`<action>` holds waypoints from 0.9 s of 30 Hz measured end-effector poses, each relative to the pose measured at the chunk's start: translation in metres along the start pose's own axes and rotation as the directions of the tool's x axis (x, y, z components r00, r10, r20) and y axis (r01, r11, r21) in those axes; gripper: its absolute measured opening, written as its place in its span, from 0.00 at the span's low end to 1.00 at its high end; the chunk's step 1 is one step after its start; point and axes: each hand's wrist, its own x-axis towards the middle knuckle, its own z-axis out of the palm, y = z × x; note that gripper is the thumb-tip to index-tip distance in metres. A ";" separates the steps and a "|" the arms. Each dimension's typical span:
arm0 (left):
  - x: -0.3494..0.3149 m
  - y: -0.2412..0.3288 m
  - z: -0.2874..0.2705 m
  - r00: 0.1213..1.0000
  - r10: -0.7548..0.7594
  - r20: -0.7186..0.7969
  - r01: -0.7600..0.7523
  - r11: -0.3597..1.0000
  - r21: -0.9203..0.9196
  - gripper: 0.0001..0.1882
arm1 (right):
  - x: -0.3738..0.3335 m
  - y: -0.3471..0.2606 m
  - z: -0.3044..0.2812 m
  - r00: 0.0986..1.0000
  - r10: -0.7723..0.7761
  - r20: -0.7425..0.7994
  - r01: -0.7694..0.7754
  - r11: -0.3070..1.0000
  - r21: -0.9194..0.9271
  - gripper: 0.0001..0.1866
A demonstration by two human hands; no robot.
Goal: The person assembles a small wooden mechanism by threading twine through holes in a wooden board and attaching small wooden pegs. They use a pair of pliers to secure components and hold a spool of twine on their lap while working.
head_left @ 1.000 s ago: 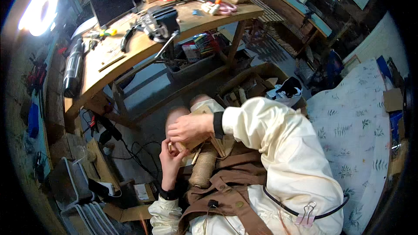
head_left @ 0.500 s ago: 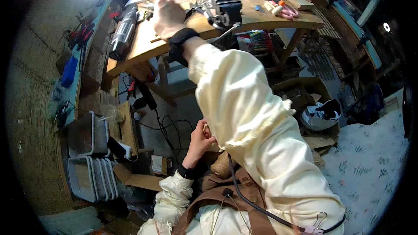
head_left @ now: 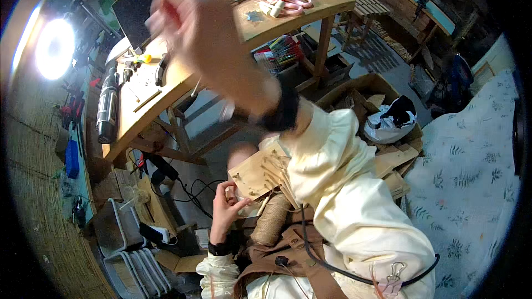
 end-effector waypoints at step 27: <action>0.006 0.187 0.033 0.936 0.346 0.063 -0.296 0.872 -0.391 0.16 | -0.009 -0.048 -0.159 0.426 0.599 0.678 -0.481 0.785 -0.390 0.10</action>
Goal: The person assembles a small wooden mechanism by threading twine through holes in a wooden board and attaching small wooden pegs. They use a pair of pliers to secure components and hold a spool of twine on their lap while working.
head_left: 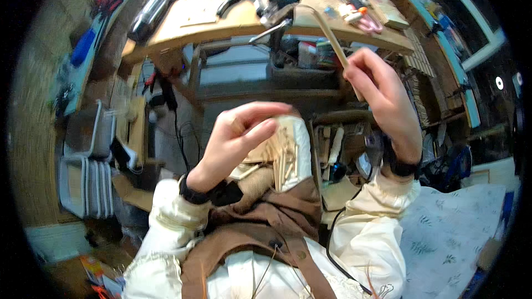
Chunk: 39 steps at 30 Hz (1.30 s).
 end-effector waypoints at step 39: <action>-0.033 -0.001 -0.006 0.829 0.350 -0.436 -0.319 0.937 0.146 0.09 | -0.031 -0.024 0.170 0.994 0.107 0.011 -0.044 0.309 0.950 0.11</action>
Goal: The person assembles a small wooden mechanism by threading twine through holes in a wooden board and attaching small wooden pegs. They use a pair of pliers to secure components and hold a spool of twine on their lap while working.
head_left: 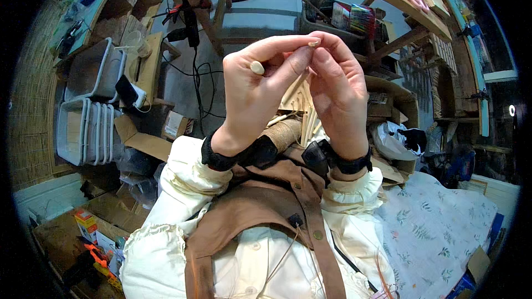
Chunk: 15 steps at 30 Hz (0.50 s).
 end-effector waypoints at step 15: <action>0.004 -0.004 -0.007 0.986 0.167 -0.003 -0.157 0.930 0.332 0.12 | 0.002 0.002 -0.005 0.997 0.040 -0.065 -0.036 0.997 0.062 0.08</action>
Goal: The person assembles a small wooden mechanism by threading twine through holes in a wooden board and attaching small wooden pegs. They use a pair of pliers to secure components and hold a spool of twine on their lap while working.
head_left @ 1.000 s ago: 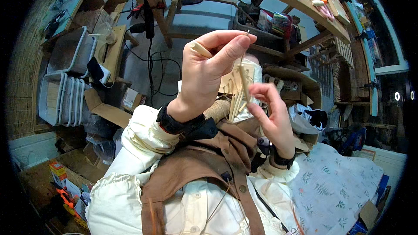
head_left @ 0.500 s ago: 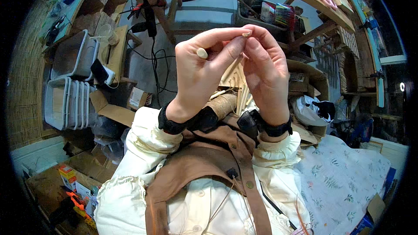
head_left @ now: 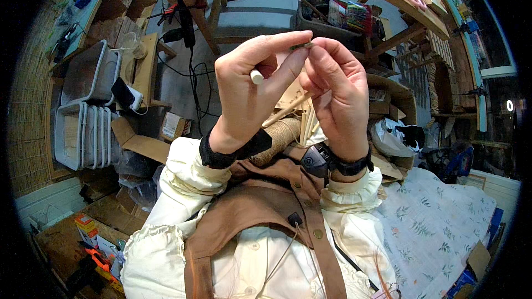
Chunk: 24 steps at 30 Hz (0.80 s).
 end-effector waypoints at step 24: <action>0.001 0.004 -0.006 0.963 0.267 -0.023 -0.260 0.951 0.169 0.07 | -0.013 -0.007 0.022 0.979 -0.202 -0.005 0.184 0.903 -0.388 0.07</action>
